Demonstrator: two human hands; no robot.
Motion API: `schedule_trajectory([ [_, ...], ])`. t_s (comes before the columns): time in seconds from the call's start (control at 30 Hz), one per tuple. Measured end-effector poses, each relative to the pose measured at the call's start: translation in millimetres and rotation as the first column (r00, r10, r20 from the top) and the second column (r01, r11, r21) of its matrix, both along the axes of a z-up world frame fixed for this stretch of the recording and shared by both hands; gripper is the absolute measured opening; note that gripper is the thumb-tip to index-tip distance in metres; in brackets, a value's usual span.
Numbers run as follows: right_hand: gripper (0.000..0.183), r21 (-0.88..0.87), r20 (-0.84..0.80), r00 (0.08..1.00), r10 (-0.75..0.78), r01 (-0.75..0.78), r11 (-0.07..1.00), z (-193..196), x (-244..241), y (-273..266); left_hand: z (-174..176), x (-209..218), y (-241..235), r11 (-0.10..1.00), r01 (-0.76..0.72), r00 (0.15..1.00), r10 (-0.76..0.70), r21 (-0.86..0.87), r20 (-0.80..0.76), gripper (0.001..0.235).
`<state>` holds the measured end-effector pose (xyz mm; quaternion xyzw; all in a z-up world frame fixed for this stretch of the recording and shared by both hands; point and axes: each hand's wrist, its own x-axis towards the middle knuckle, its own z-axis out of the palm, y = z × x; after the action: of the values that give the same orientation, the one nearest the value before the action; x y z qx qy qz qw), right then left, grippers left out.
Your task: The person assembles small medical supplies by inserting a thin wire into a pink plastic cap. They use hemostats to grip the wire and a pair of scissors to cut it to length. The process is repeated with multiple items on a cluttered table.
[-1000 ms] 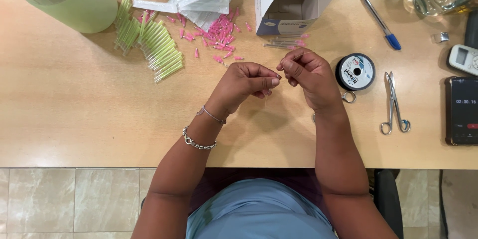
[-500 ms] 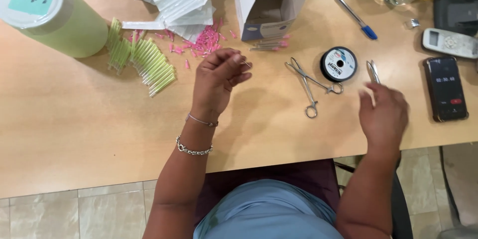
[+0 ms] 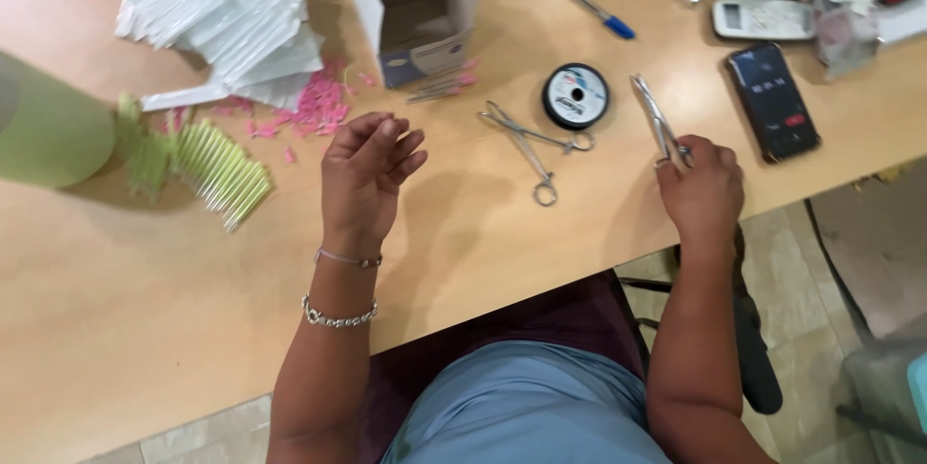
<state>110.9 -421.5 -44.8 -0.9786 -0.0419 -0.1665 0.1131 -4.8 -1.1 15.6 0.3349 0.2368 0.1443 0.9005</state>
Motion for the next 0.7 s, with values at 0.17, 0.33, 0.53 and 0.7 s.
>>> schedule_trajectory([
  [0.17, 0.048, -0.078, -0.233, 0.961, -0.147, 0.132, 0.988, 8.9, 5.3, 1.6, -1.2, -0.1, -12.5, 0.998, 0.061, 0.998, -0.061, -0.006, -0.014, 0.012],
  [0.33, 0.025, -0.291, -0.065, 0.991, -0.116, 0.093, 0.952, 6.1, 2.7, 2.3, -3.2, 0.6, -20.2, 0.996, 0.088, 0.996, -0.088, -0.015, -0.01, 0.012],
  [0.53, 0.026, -0.324, 0.196, 0.979, 0.055, 0.012, 0.946, 13.1, -6.5, 10.7, -4.8, 0.6, -20.2, 0.996, 0.086, 0.996, -0.086, -0.024, 0.023, 0.011],
  [0.7, 0.028, 0.262, -0.235, 0.97, 0.063, 0.001, 0.965, 43.1, -17.7, 32.6, -4.1, 0.7, -18.8, 0.996, 0.086, 0.996, -0.084, -0.035, 0.043, 0.01],
])
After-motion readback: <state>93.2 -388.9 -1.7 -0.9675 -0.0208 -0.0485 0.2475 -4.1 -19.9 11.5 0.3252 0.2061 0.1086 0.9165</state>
